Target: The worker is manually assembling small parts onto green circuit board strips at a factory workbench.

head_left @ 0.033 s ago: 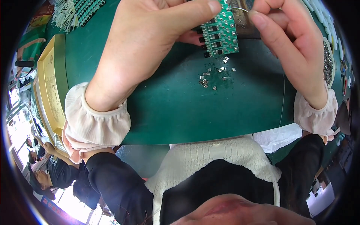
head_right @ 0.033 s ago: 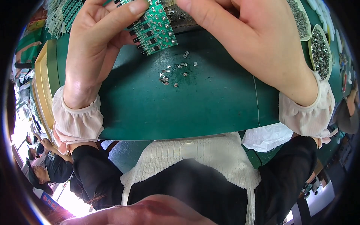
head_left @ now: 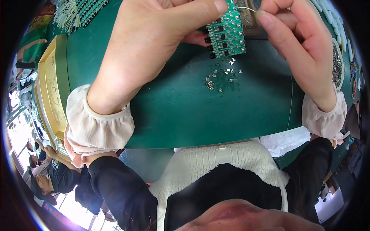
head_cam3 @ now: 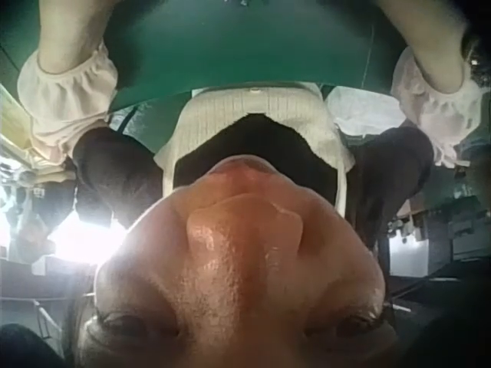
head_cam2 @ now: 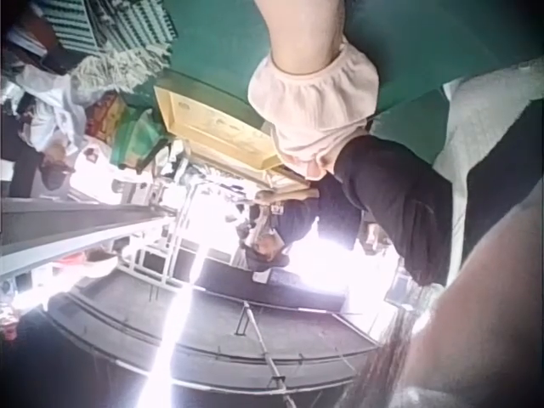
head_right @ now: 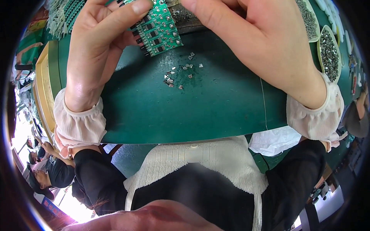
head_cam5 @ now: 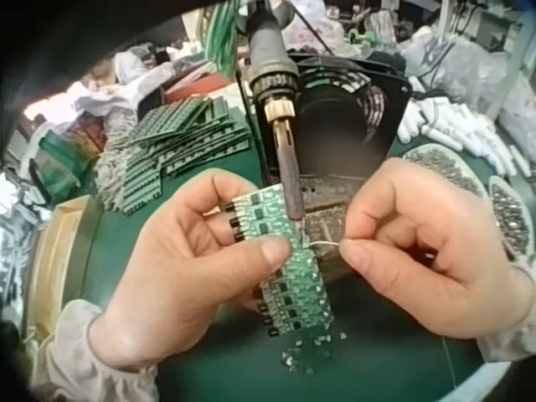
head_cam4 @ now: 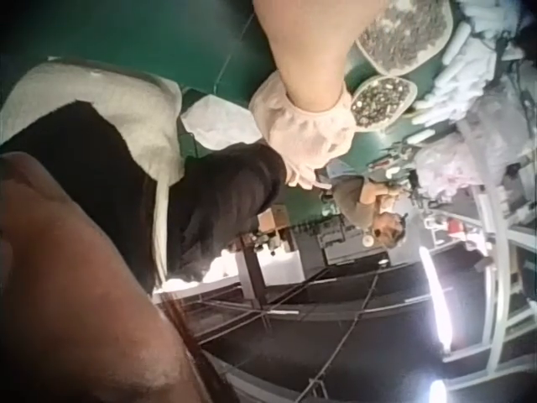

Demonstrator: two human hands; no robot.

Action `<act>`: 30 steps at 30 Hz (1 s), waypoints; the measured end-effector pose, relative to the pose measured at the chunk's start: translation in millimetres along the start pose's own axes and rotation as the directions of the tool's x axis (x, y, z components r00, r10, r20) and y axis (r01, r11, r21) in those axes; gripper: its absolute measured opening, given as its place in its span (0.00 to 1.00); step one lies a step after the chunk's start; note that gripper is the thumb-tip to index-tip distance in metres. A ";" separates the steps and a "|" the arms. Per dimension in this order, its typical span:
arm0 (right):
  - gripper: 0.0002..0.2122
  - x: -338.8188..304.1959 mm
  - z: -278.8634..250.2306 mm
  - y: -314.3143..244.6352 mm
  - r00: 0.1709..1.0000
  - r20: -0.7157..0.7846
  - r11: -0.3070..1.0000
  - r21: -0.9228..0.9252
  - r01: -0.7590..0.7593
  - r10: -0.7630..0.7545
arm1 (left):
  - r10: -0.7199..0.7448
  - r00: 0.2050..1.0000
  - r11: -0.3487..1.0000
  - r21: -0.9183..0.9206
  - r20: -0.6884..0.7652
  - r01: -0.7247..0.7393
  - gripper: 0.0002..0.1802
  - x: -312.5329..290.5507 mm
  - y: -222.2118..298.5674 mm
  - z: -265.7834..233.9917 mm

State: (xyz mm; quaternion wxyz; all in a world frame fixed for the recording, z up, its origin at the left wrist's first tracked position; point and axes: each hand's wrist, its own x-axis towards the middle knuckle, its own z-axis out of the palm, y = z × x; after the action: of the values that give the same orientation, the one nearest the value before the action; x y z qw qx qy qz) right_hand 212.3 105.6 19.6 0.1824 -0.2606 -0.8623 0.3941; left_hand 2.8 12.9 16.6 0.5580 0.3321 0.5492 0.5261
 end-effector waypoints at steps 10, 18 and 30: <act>0.05 -0.7 4.8 -5.6 0.997 -0.053 0.995 -0.080 0.056 -0.060 | 0.028 0.998 1.000 0.003 -0.063 -0.028 0.17 -5.0 5.4 4.7; 0.05 3.0 5.0 -3.7 0.981 -0.072 0.963 -0.216 0.160 -0.179 | 0.035 0.997 0.999 0.028 -0.063 -0.033 0.17 -4.6 8.0 6.0; 0.06 -9.5 -5.1 -12.5 0.990 0.113 0.992 0.083 -0.090 0.080 | 0.050 0.991 0.994 0.102 -0.120 -0.038 0.17 -5.6 8.8 8.5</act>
State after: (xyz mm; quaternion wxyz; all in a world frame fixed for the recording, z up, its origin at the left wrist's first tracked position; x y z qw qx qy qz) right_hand 218.7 96.0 31.4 0.1293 -0.2667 -0.8409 0.4529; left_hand 9.9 11.3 27.9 0.4942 0.3386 0.6007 0.5295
